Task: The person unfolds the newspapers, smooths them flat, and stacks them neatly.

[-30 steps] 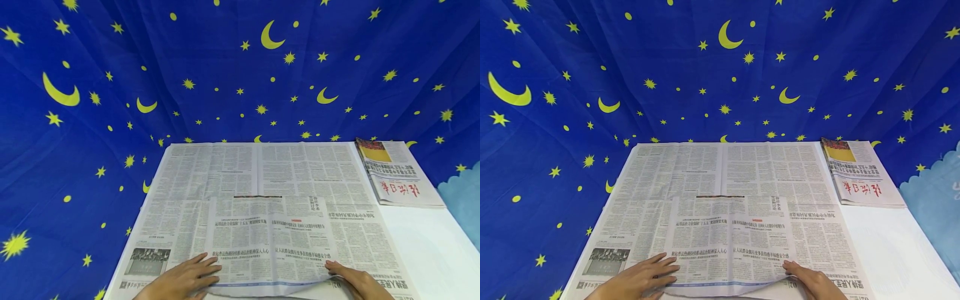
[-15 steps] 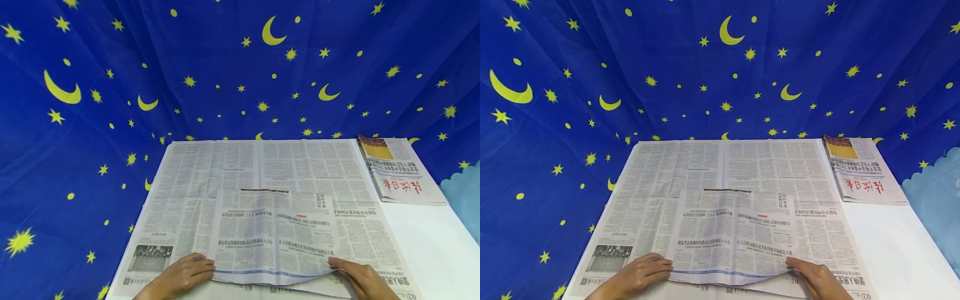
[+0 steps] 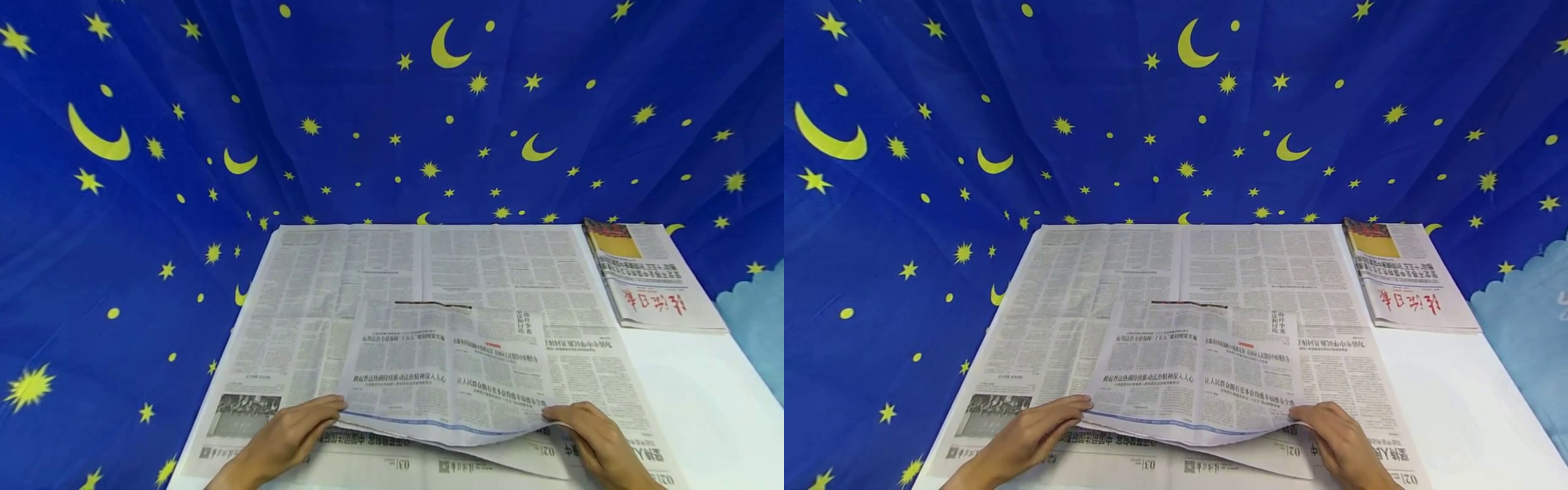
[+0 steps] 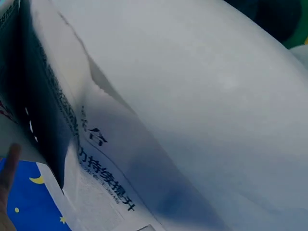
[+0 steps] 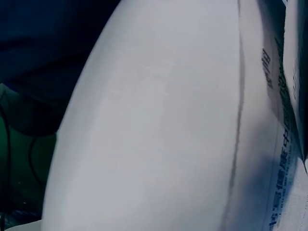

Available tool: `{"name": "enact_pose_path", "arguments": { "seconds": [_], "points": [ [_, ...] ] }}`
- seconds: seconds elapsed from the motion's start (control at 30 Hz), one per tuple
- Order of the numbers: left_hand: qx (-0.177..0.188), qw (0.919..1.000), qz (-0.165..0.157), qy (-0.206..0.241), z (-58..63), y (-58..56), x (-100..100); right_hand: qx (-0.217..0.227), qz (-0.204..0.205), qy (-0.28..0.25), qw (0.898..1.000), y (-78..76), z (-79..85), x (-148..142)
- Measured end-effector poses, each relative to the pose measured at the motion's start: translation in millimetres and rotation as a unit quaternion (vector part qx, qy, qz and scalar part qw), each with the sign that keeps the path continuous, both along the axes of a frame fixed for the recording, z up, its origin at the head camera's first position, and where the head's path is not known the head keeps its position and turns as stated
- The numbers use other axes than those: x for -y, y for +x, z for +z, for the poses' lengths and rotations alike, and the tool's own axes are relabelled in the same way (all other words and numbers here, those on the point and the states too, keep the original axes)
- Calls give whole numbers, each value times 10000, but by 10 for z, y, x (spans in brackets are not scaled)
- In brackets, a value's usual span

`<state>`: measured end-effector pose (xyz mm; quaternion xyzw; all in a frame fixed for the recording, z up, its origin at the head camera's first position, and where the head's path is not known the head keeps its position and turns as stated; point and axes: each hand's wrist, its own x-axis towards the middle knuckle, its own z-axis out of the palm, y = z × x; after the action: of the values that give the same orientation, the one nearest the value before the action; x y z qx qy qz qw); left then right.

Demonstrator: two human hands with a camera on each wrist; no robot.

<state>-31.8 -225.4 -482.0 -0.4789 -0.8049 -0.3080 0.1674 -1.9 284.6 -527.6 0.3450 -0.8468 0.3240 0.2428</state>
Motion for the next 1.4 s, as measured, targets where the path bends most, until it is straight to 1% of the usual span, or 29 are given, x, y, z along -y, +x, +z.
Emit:
{"name": "enact_pose_path", "arguments": {
  "seconds": [0.07, 0.17, 0.27, 0.33, 0.43, 0.5, 0.6, 0.7, 0.9, 1.0, 1.1, 1.17, 1.23, 1.3, 1.37, 1.4],
  "points": [
    [248, 9990, -121, 354, -3, -20, -11, -3, -32, -99, 9999, -18, 15, -2],
    [312, 9965, -295, 711, -3, -38, -25, 38, -35, -194, 9998, -29, 37, -8],
    [146, 9948, -337, 945, 9, -57, -53, 120, -15, -197, 9997, -31, 55, -17],
    [-1, 9931, -313, 1127, 20, -72, -89, 134, 73, -176, 9997, -30, 60, -21],
    [-229, 9888, -255, 1452, 29, -100, -162, 38, 260, -103, 9996, -24, 45, -9],
    [-295, 9859, -226, 1631, 25, -106, -208, -18, 389, -12, 9992, -11, 25, 8],
    [-304, 9846, -168, 1711, -2, -90, -246, -76, 591, 186, 9980, 15, -23, 41],
    [-229, 9857, -118, 1663, -44, -67, -249, -253, 795, 332, 9960, 34, -82, 85],
    [-277, 9880, -73, 1517, -115, -77, -205, -638, 872, 839, 9906, 17, -122, 238],
    [-210, 9893, -100, 1438, -124, -84, -191, -753, 1038, 949, 9872, -14, -122, 348],
    [-27, 9908, -96, 1351, -118, -80, -190, -883, 1152, 1056, 9838, -39, -114, 474],
    [-57, 9922, -81, 1245, -108, -83, -190, -872, 1167, 1133, 9828, -43, -103, 556],
    [-63, 9955, -110, 942, -76, -93, -177, -817, 1144, 1205, 9827, -43, -95, 625],
    [-7, 9983, -235, 526, -24, -111, -152, -686, 1114, 1298, 9829, -34, -96, 663],
    [275, 9988, -395, 56, 46, -134, -108, -667, 1063, 1375, 9825, -31, -103, 683],
    [583, 9970, -496, -143, 85, -144, -82, -670, 1029, 1419, 9822, -31, -107, 686]
  ]
}}
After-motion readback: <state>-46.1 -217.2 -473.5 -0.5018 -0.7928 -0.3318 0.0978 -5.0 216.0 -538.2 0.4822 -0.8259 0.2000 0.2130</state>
